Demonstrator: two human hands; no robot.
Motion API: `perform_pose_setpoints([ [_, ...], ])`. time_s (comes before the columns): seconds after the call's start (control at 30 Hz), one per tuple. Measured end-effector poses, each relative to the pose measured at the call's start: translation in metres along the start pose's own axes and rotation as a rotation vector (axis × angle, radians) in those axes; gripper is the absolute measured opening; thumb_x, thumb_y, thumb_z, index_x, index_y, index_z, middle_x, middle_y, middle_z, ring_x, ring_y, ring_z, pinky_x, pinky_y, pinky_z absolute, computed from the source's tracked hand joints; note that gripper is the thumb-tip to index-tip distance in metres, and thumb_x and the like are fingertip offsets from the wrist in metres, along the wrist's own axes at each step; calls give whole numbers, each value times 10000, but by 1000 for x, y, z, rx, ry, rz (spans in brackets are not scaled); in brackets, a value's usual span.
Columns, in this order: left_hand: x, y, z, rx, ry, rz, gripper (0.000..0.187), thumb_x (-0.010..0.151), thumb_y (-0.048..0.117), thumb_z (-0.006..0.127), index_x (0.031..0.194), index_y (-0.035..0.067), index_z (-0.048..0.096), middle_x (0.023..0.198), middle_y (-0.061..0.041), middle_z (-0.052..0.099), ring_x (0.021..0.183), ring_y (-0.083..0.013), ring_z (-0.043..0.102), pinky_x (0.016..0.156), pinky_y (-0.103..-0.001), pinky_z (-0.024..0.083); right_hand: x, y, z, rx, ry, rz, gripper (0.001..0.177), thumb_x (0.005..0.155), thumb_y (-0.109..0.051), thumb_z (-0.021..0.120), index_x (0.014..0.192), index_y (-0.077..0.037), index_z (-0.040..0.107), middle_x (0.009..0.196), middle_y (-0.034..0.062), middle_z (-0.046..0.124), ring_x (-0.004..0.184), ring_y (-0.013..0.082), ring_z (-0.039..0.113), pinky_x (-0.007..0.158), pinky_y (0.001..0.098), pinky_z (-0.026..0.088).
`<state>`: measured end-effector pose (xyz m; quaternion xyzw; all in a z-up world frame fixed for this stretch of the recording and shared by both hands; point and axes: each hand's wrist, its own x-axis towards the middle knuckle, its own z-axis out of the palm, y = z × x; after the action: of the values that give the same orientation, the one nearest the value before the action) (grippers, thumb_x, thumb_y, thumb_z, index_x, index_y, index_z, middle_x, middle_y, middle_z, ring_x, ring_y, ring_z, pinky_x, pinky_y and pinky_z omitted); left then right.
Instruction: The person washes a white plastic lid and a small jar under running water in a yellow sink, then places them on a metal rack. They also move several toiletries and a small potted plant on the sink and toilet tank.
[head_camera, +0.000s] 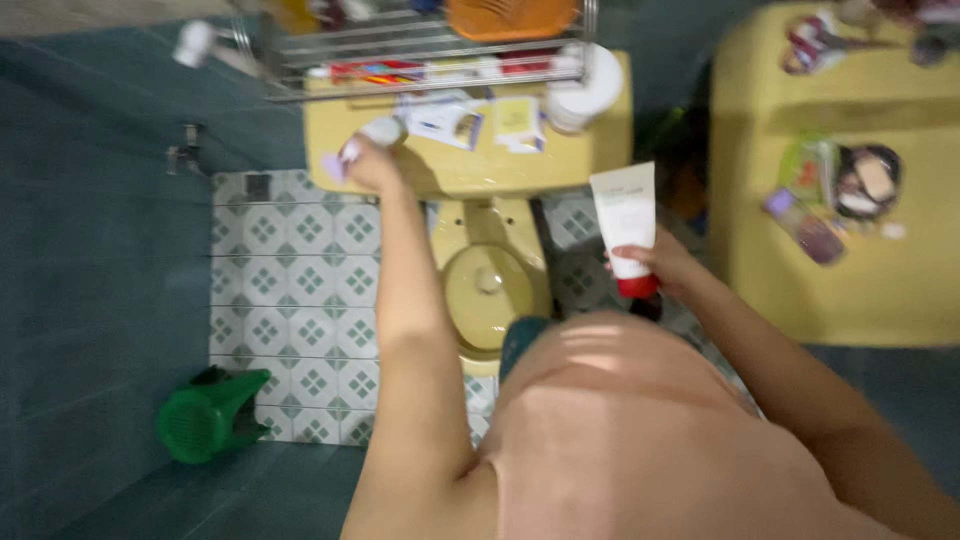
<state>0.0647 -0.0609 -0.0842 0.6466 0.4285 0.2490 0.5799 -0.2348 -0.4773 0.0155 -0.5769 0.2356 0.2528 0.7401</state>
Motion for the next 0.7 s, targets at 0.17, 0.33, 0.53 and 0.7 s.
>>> perform_pose_setpoints([
  [0.17,-181,-27,-74,-258,-512,106,229,1071,242,569,1064,14,588,922,-124,705,720,-249,694,533,-354,566,-47,10,-93,19,215,-66,486,857,-156,741,1303,-41,584,1054,158,729,895,262,738,784,397,618],
  [0.33,-386,-72,-63,-167,-1172,-395,311,1041,230,538,1271,21,540,1219,-191,627,1048,-318,702,691,-437,660,-82,22,-202,-730,508,-351,549,840,-268,850,1269,2,637,1172,201,732,1025,312,729,906,430,583],
  [0.53,-566,-132,-6,26,-1599,-681,319,1057,246,491,1282,29,557,1214,-194,635,1067,-361,675,763,-471,651,-80,66,-312,-1073,492,-242,818,774,-364,839,1442,-12,524,1274,272,657,1149,433,643,959,501,517],
  [0.7,-654,-159,18,324,-1675,-798,359,1040,323,466,1310,115,578,1184,-155,692,1021,-325,676,759,-498,581,-66,81,-345,-1046,361,-265,938,742,-276,794,1555,-32,396,1478,278,501,1300,430,529,1049,479,435],
])
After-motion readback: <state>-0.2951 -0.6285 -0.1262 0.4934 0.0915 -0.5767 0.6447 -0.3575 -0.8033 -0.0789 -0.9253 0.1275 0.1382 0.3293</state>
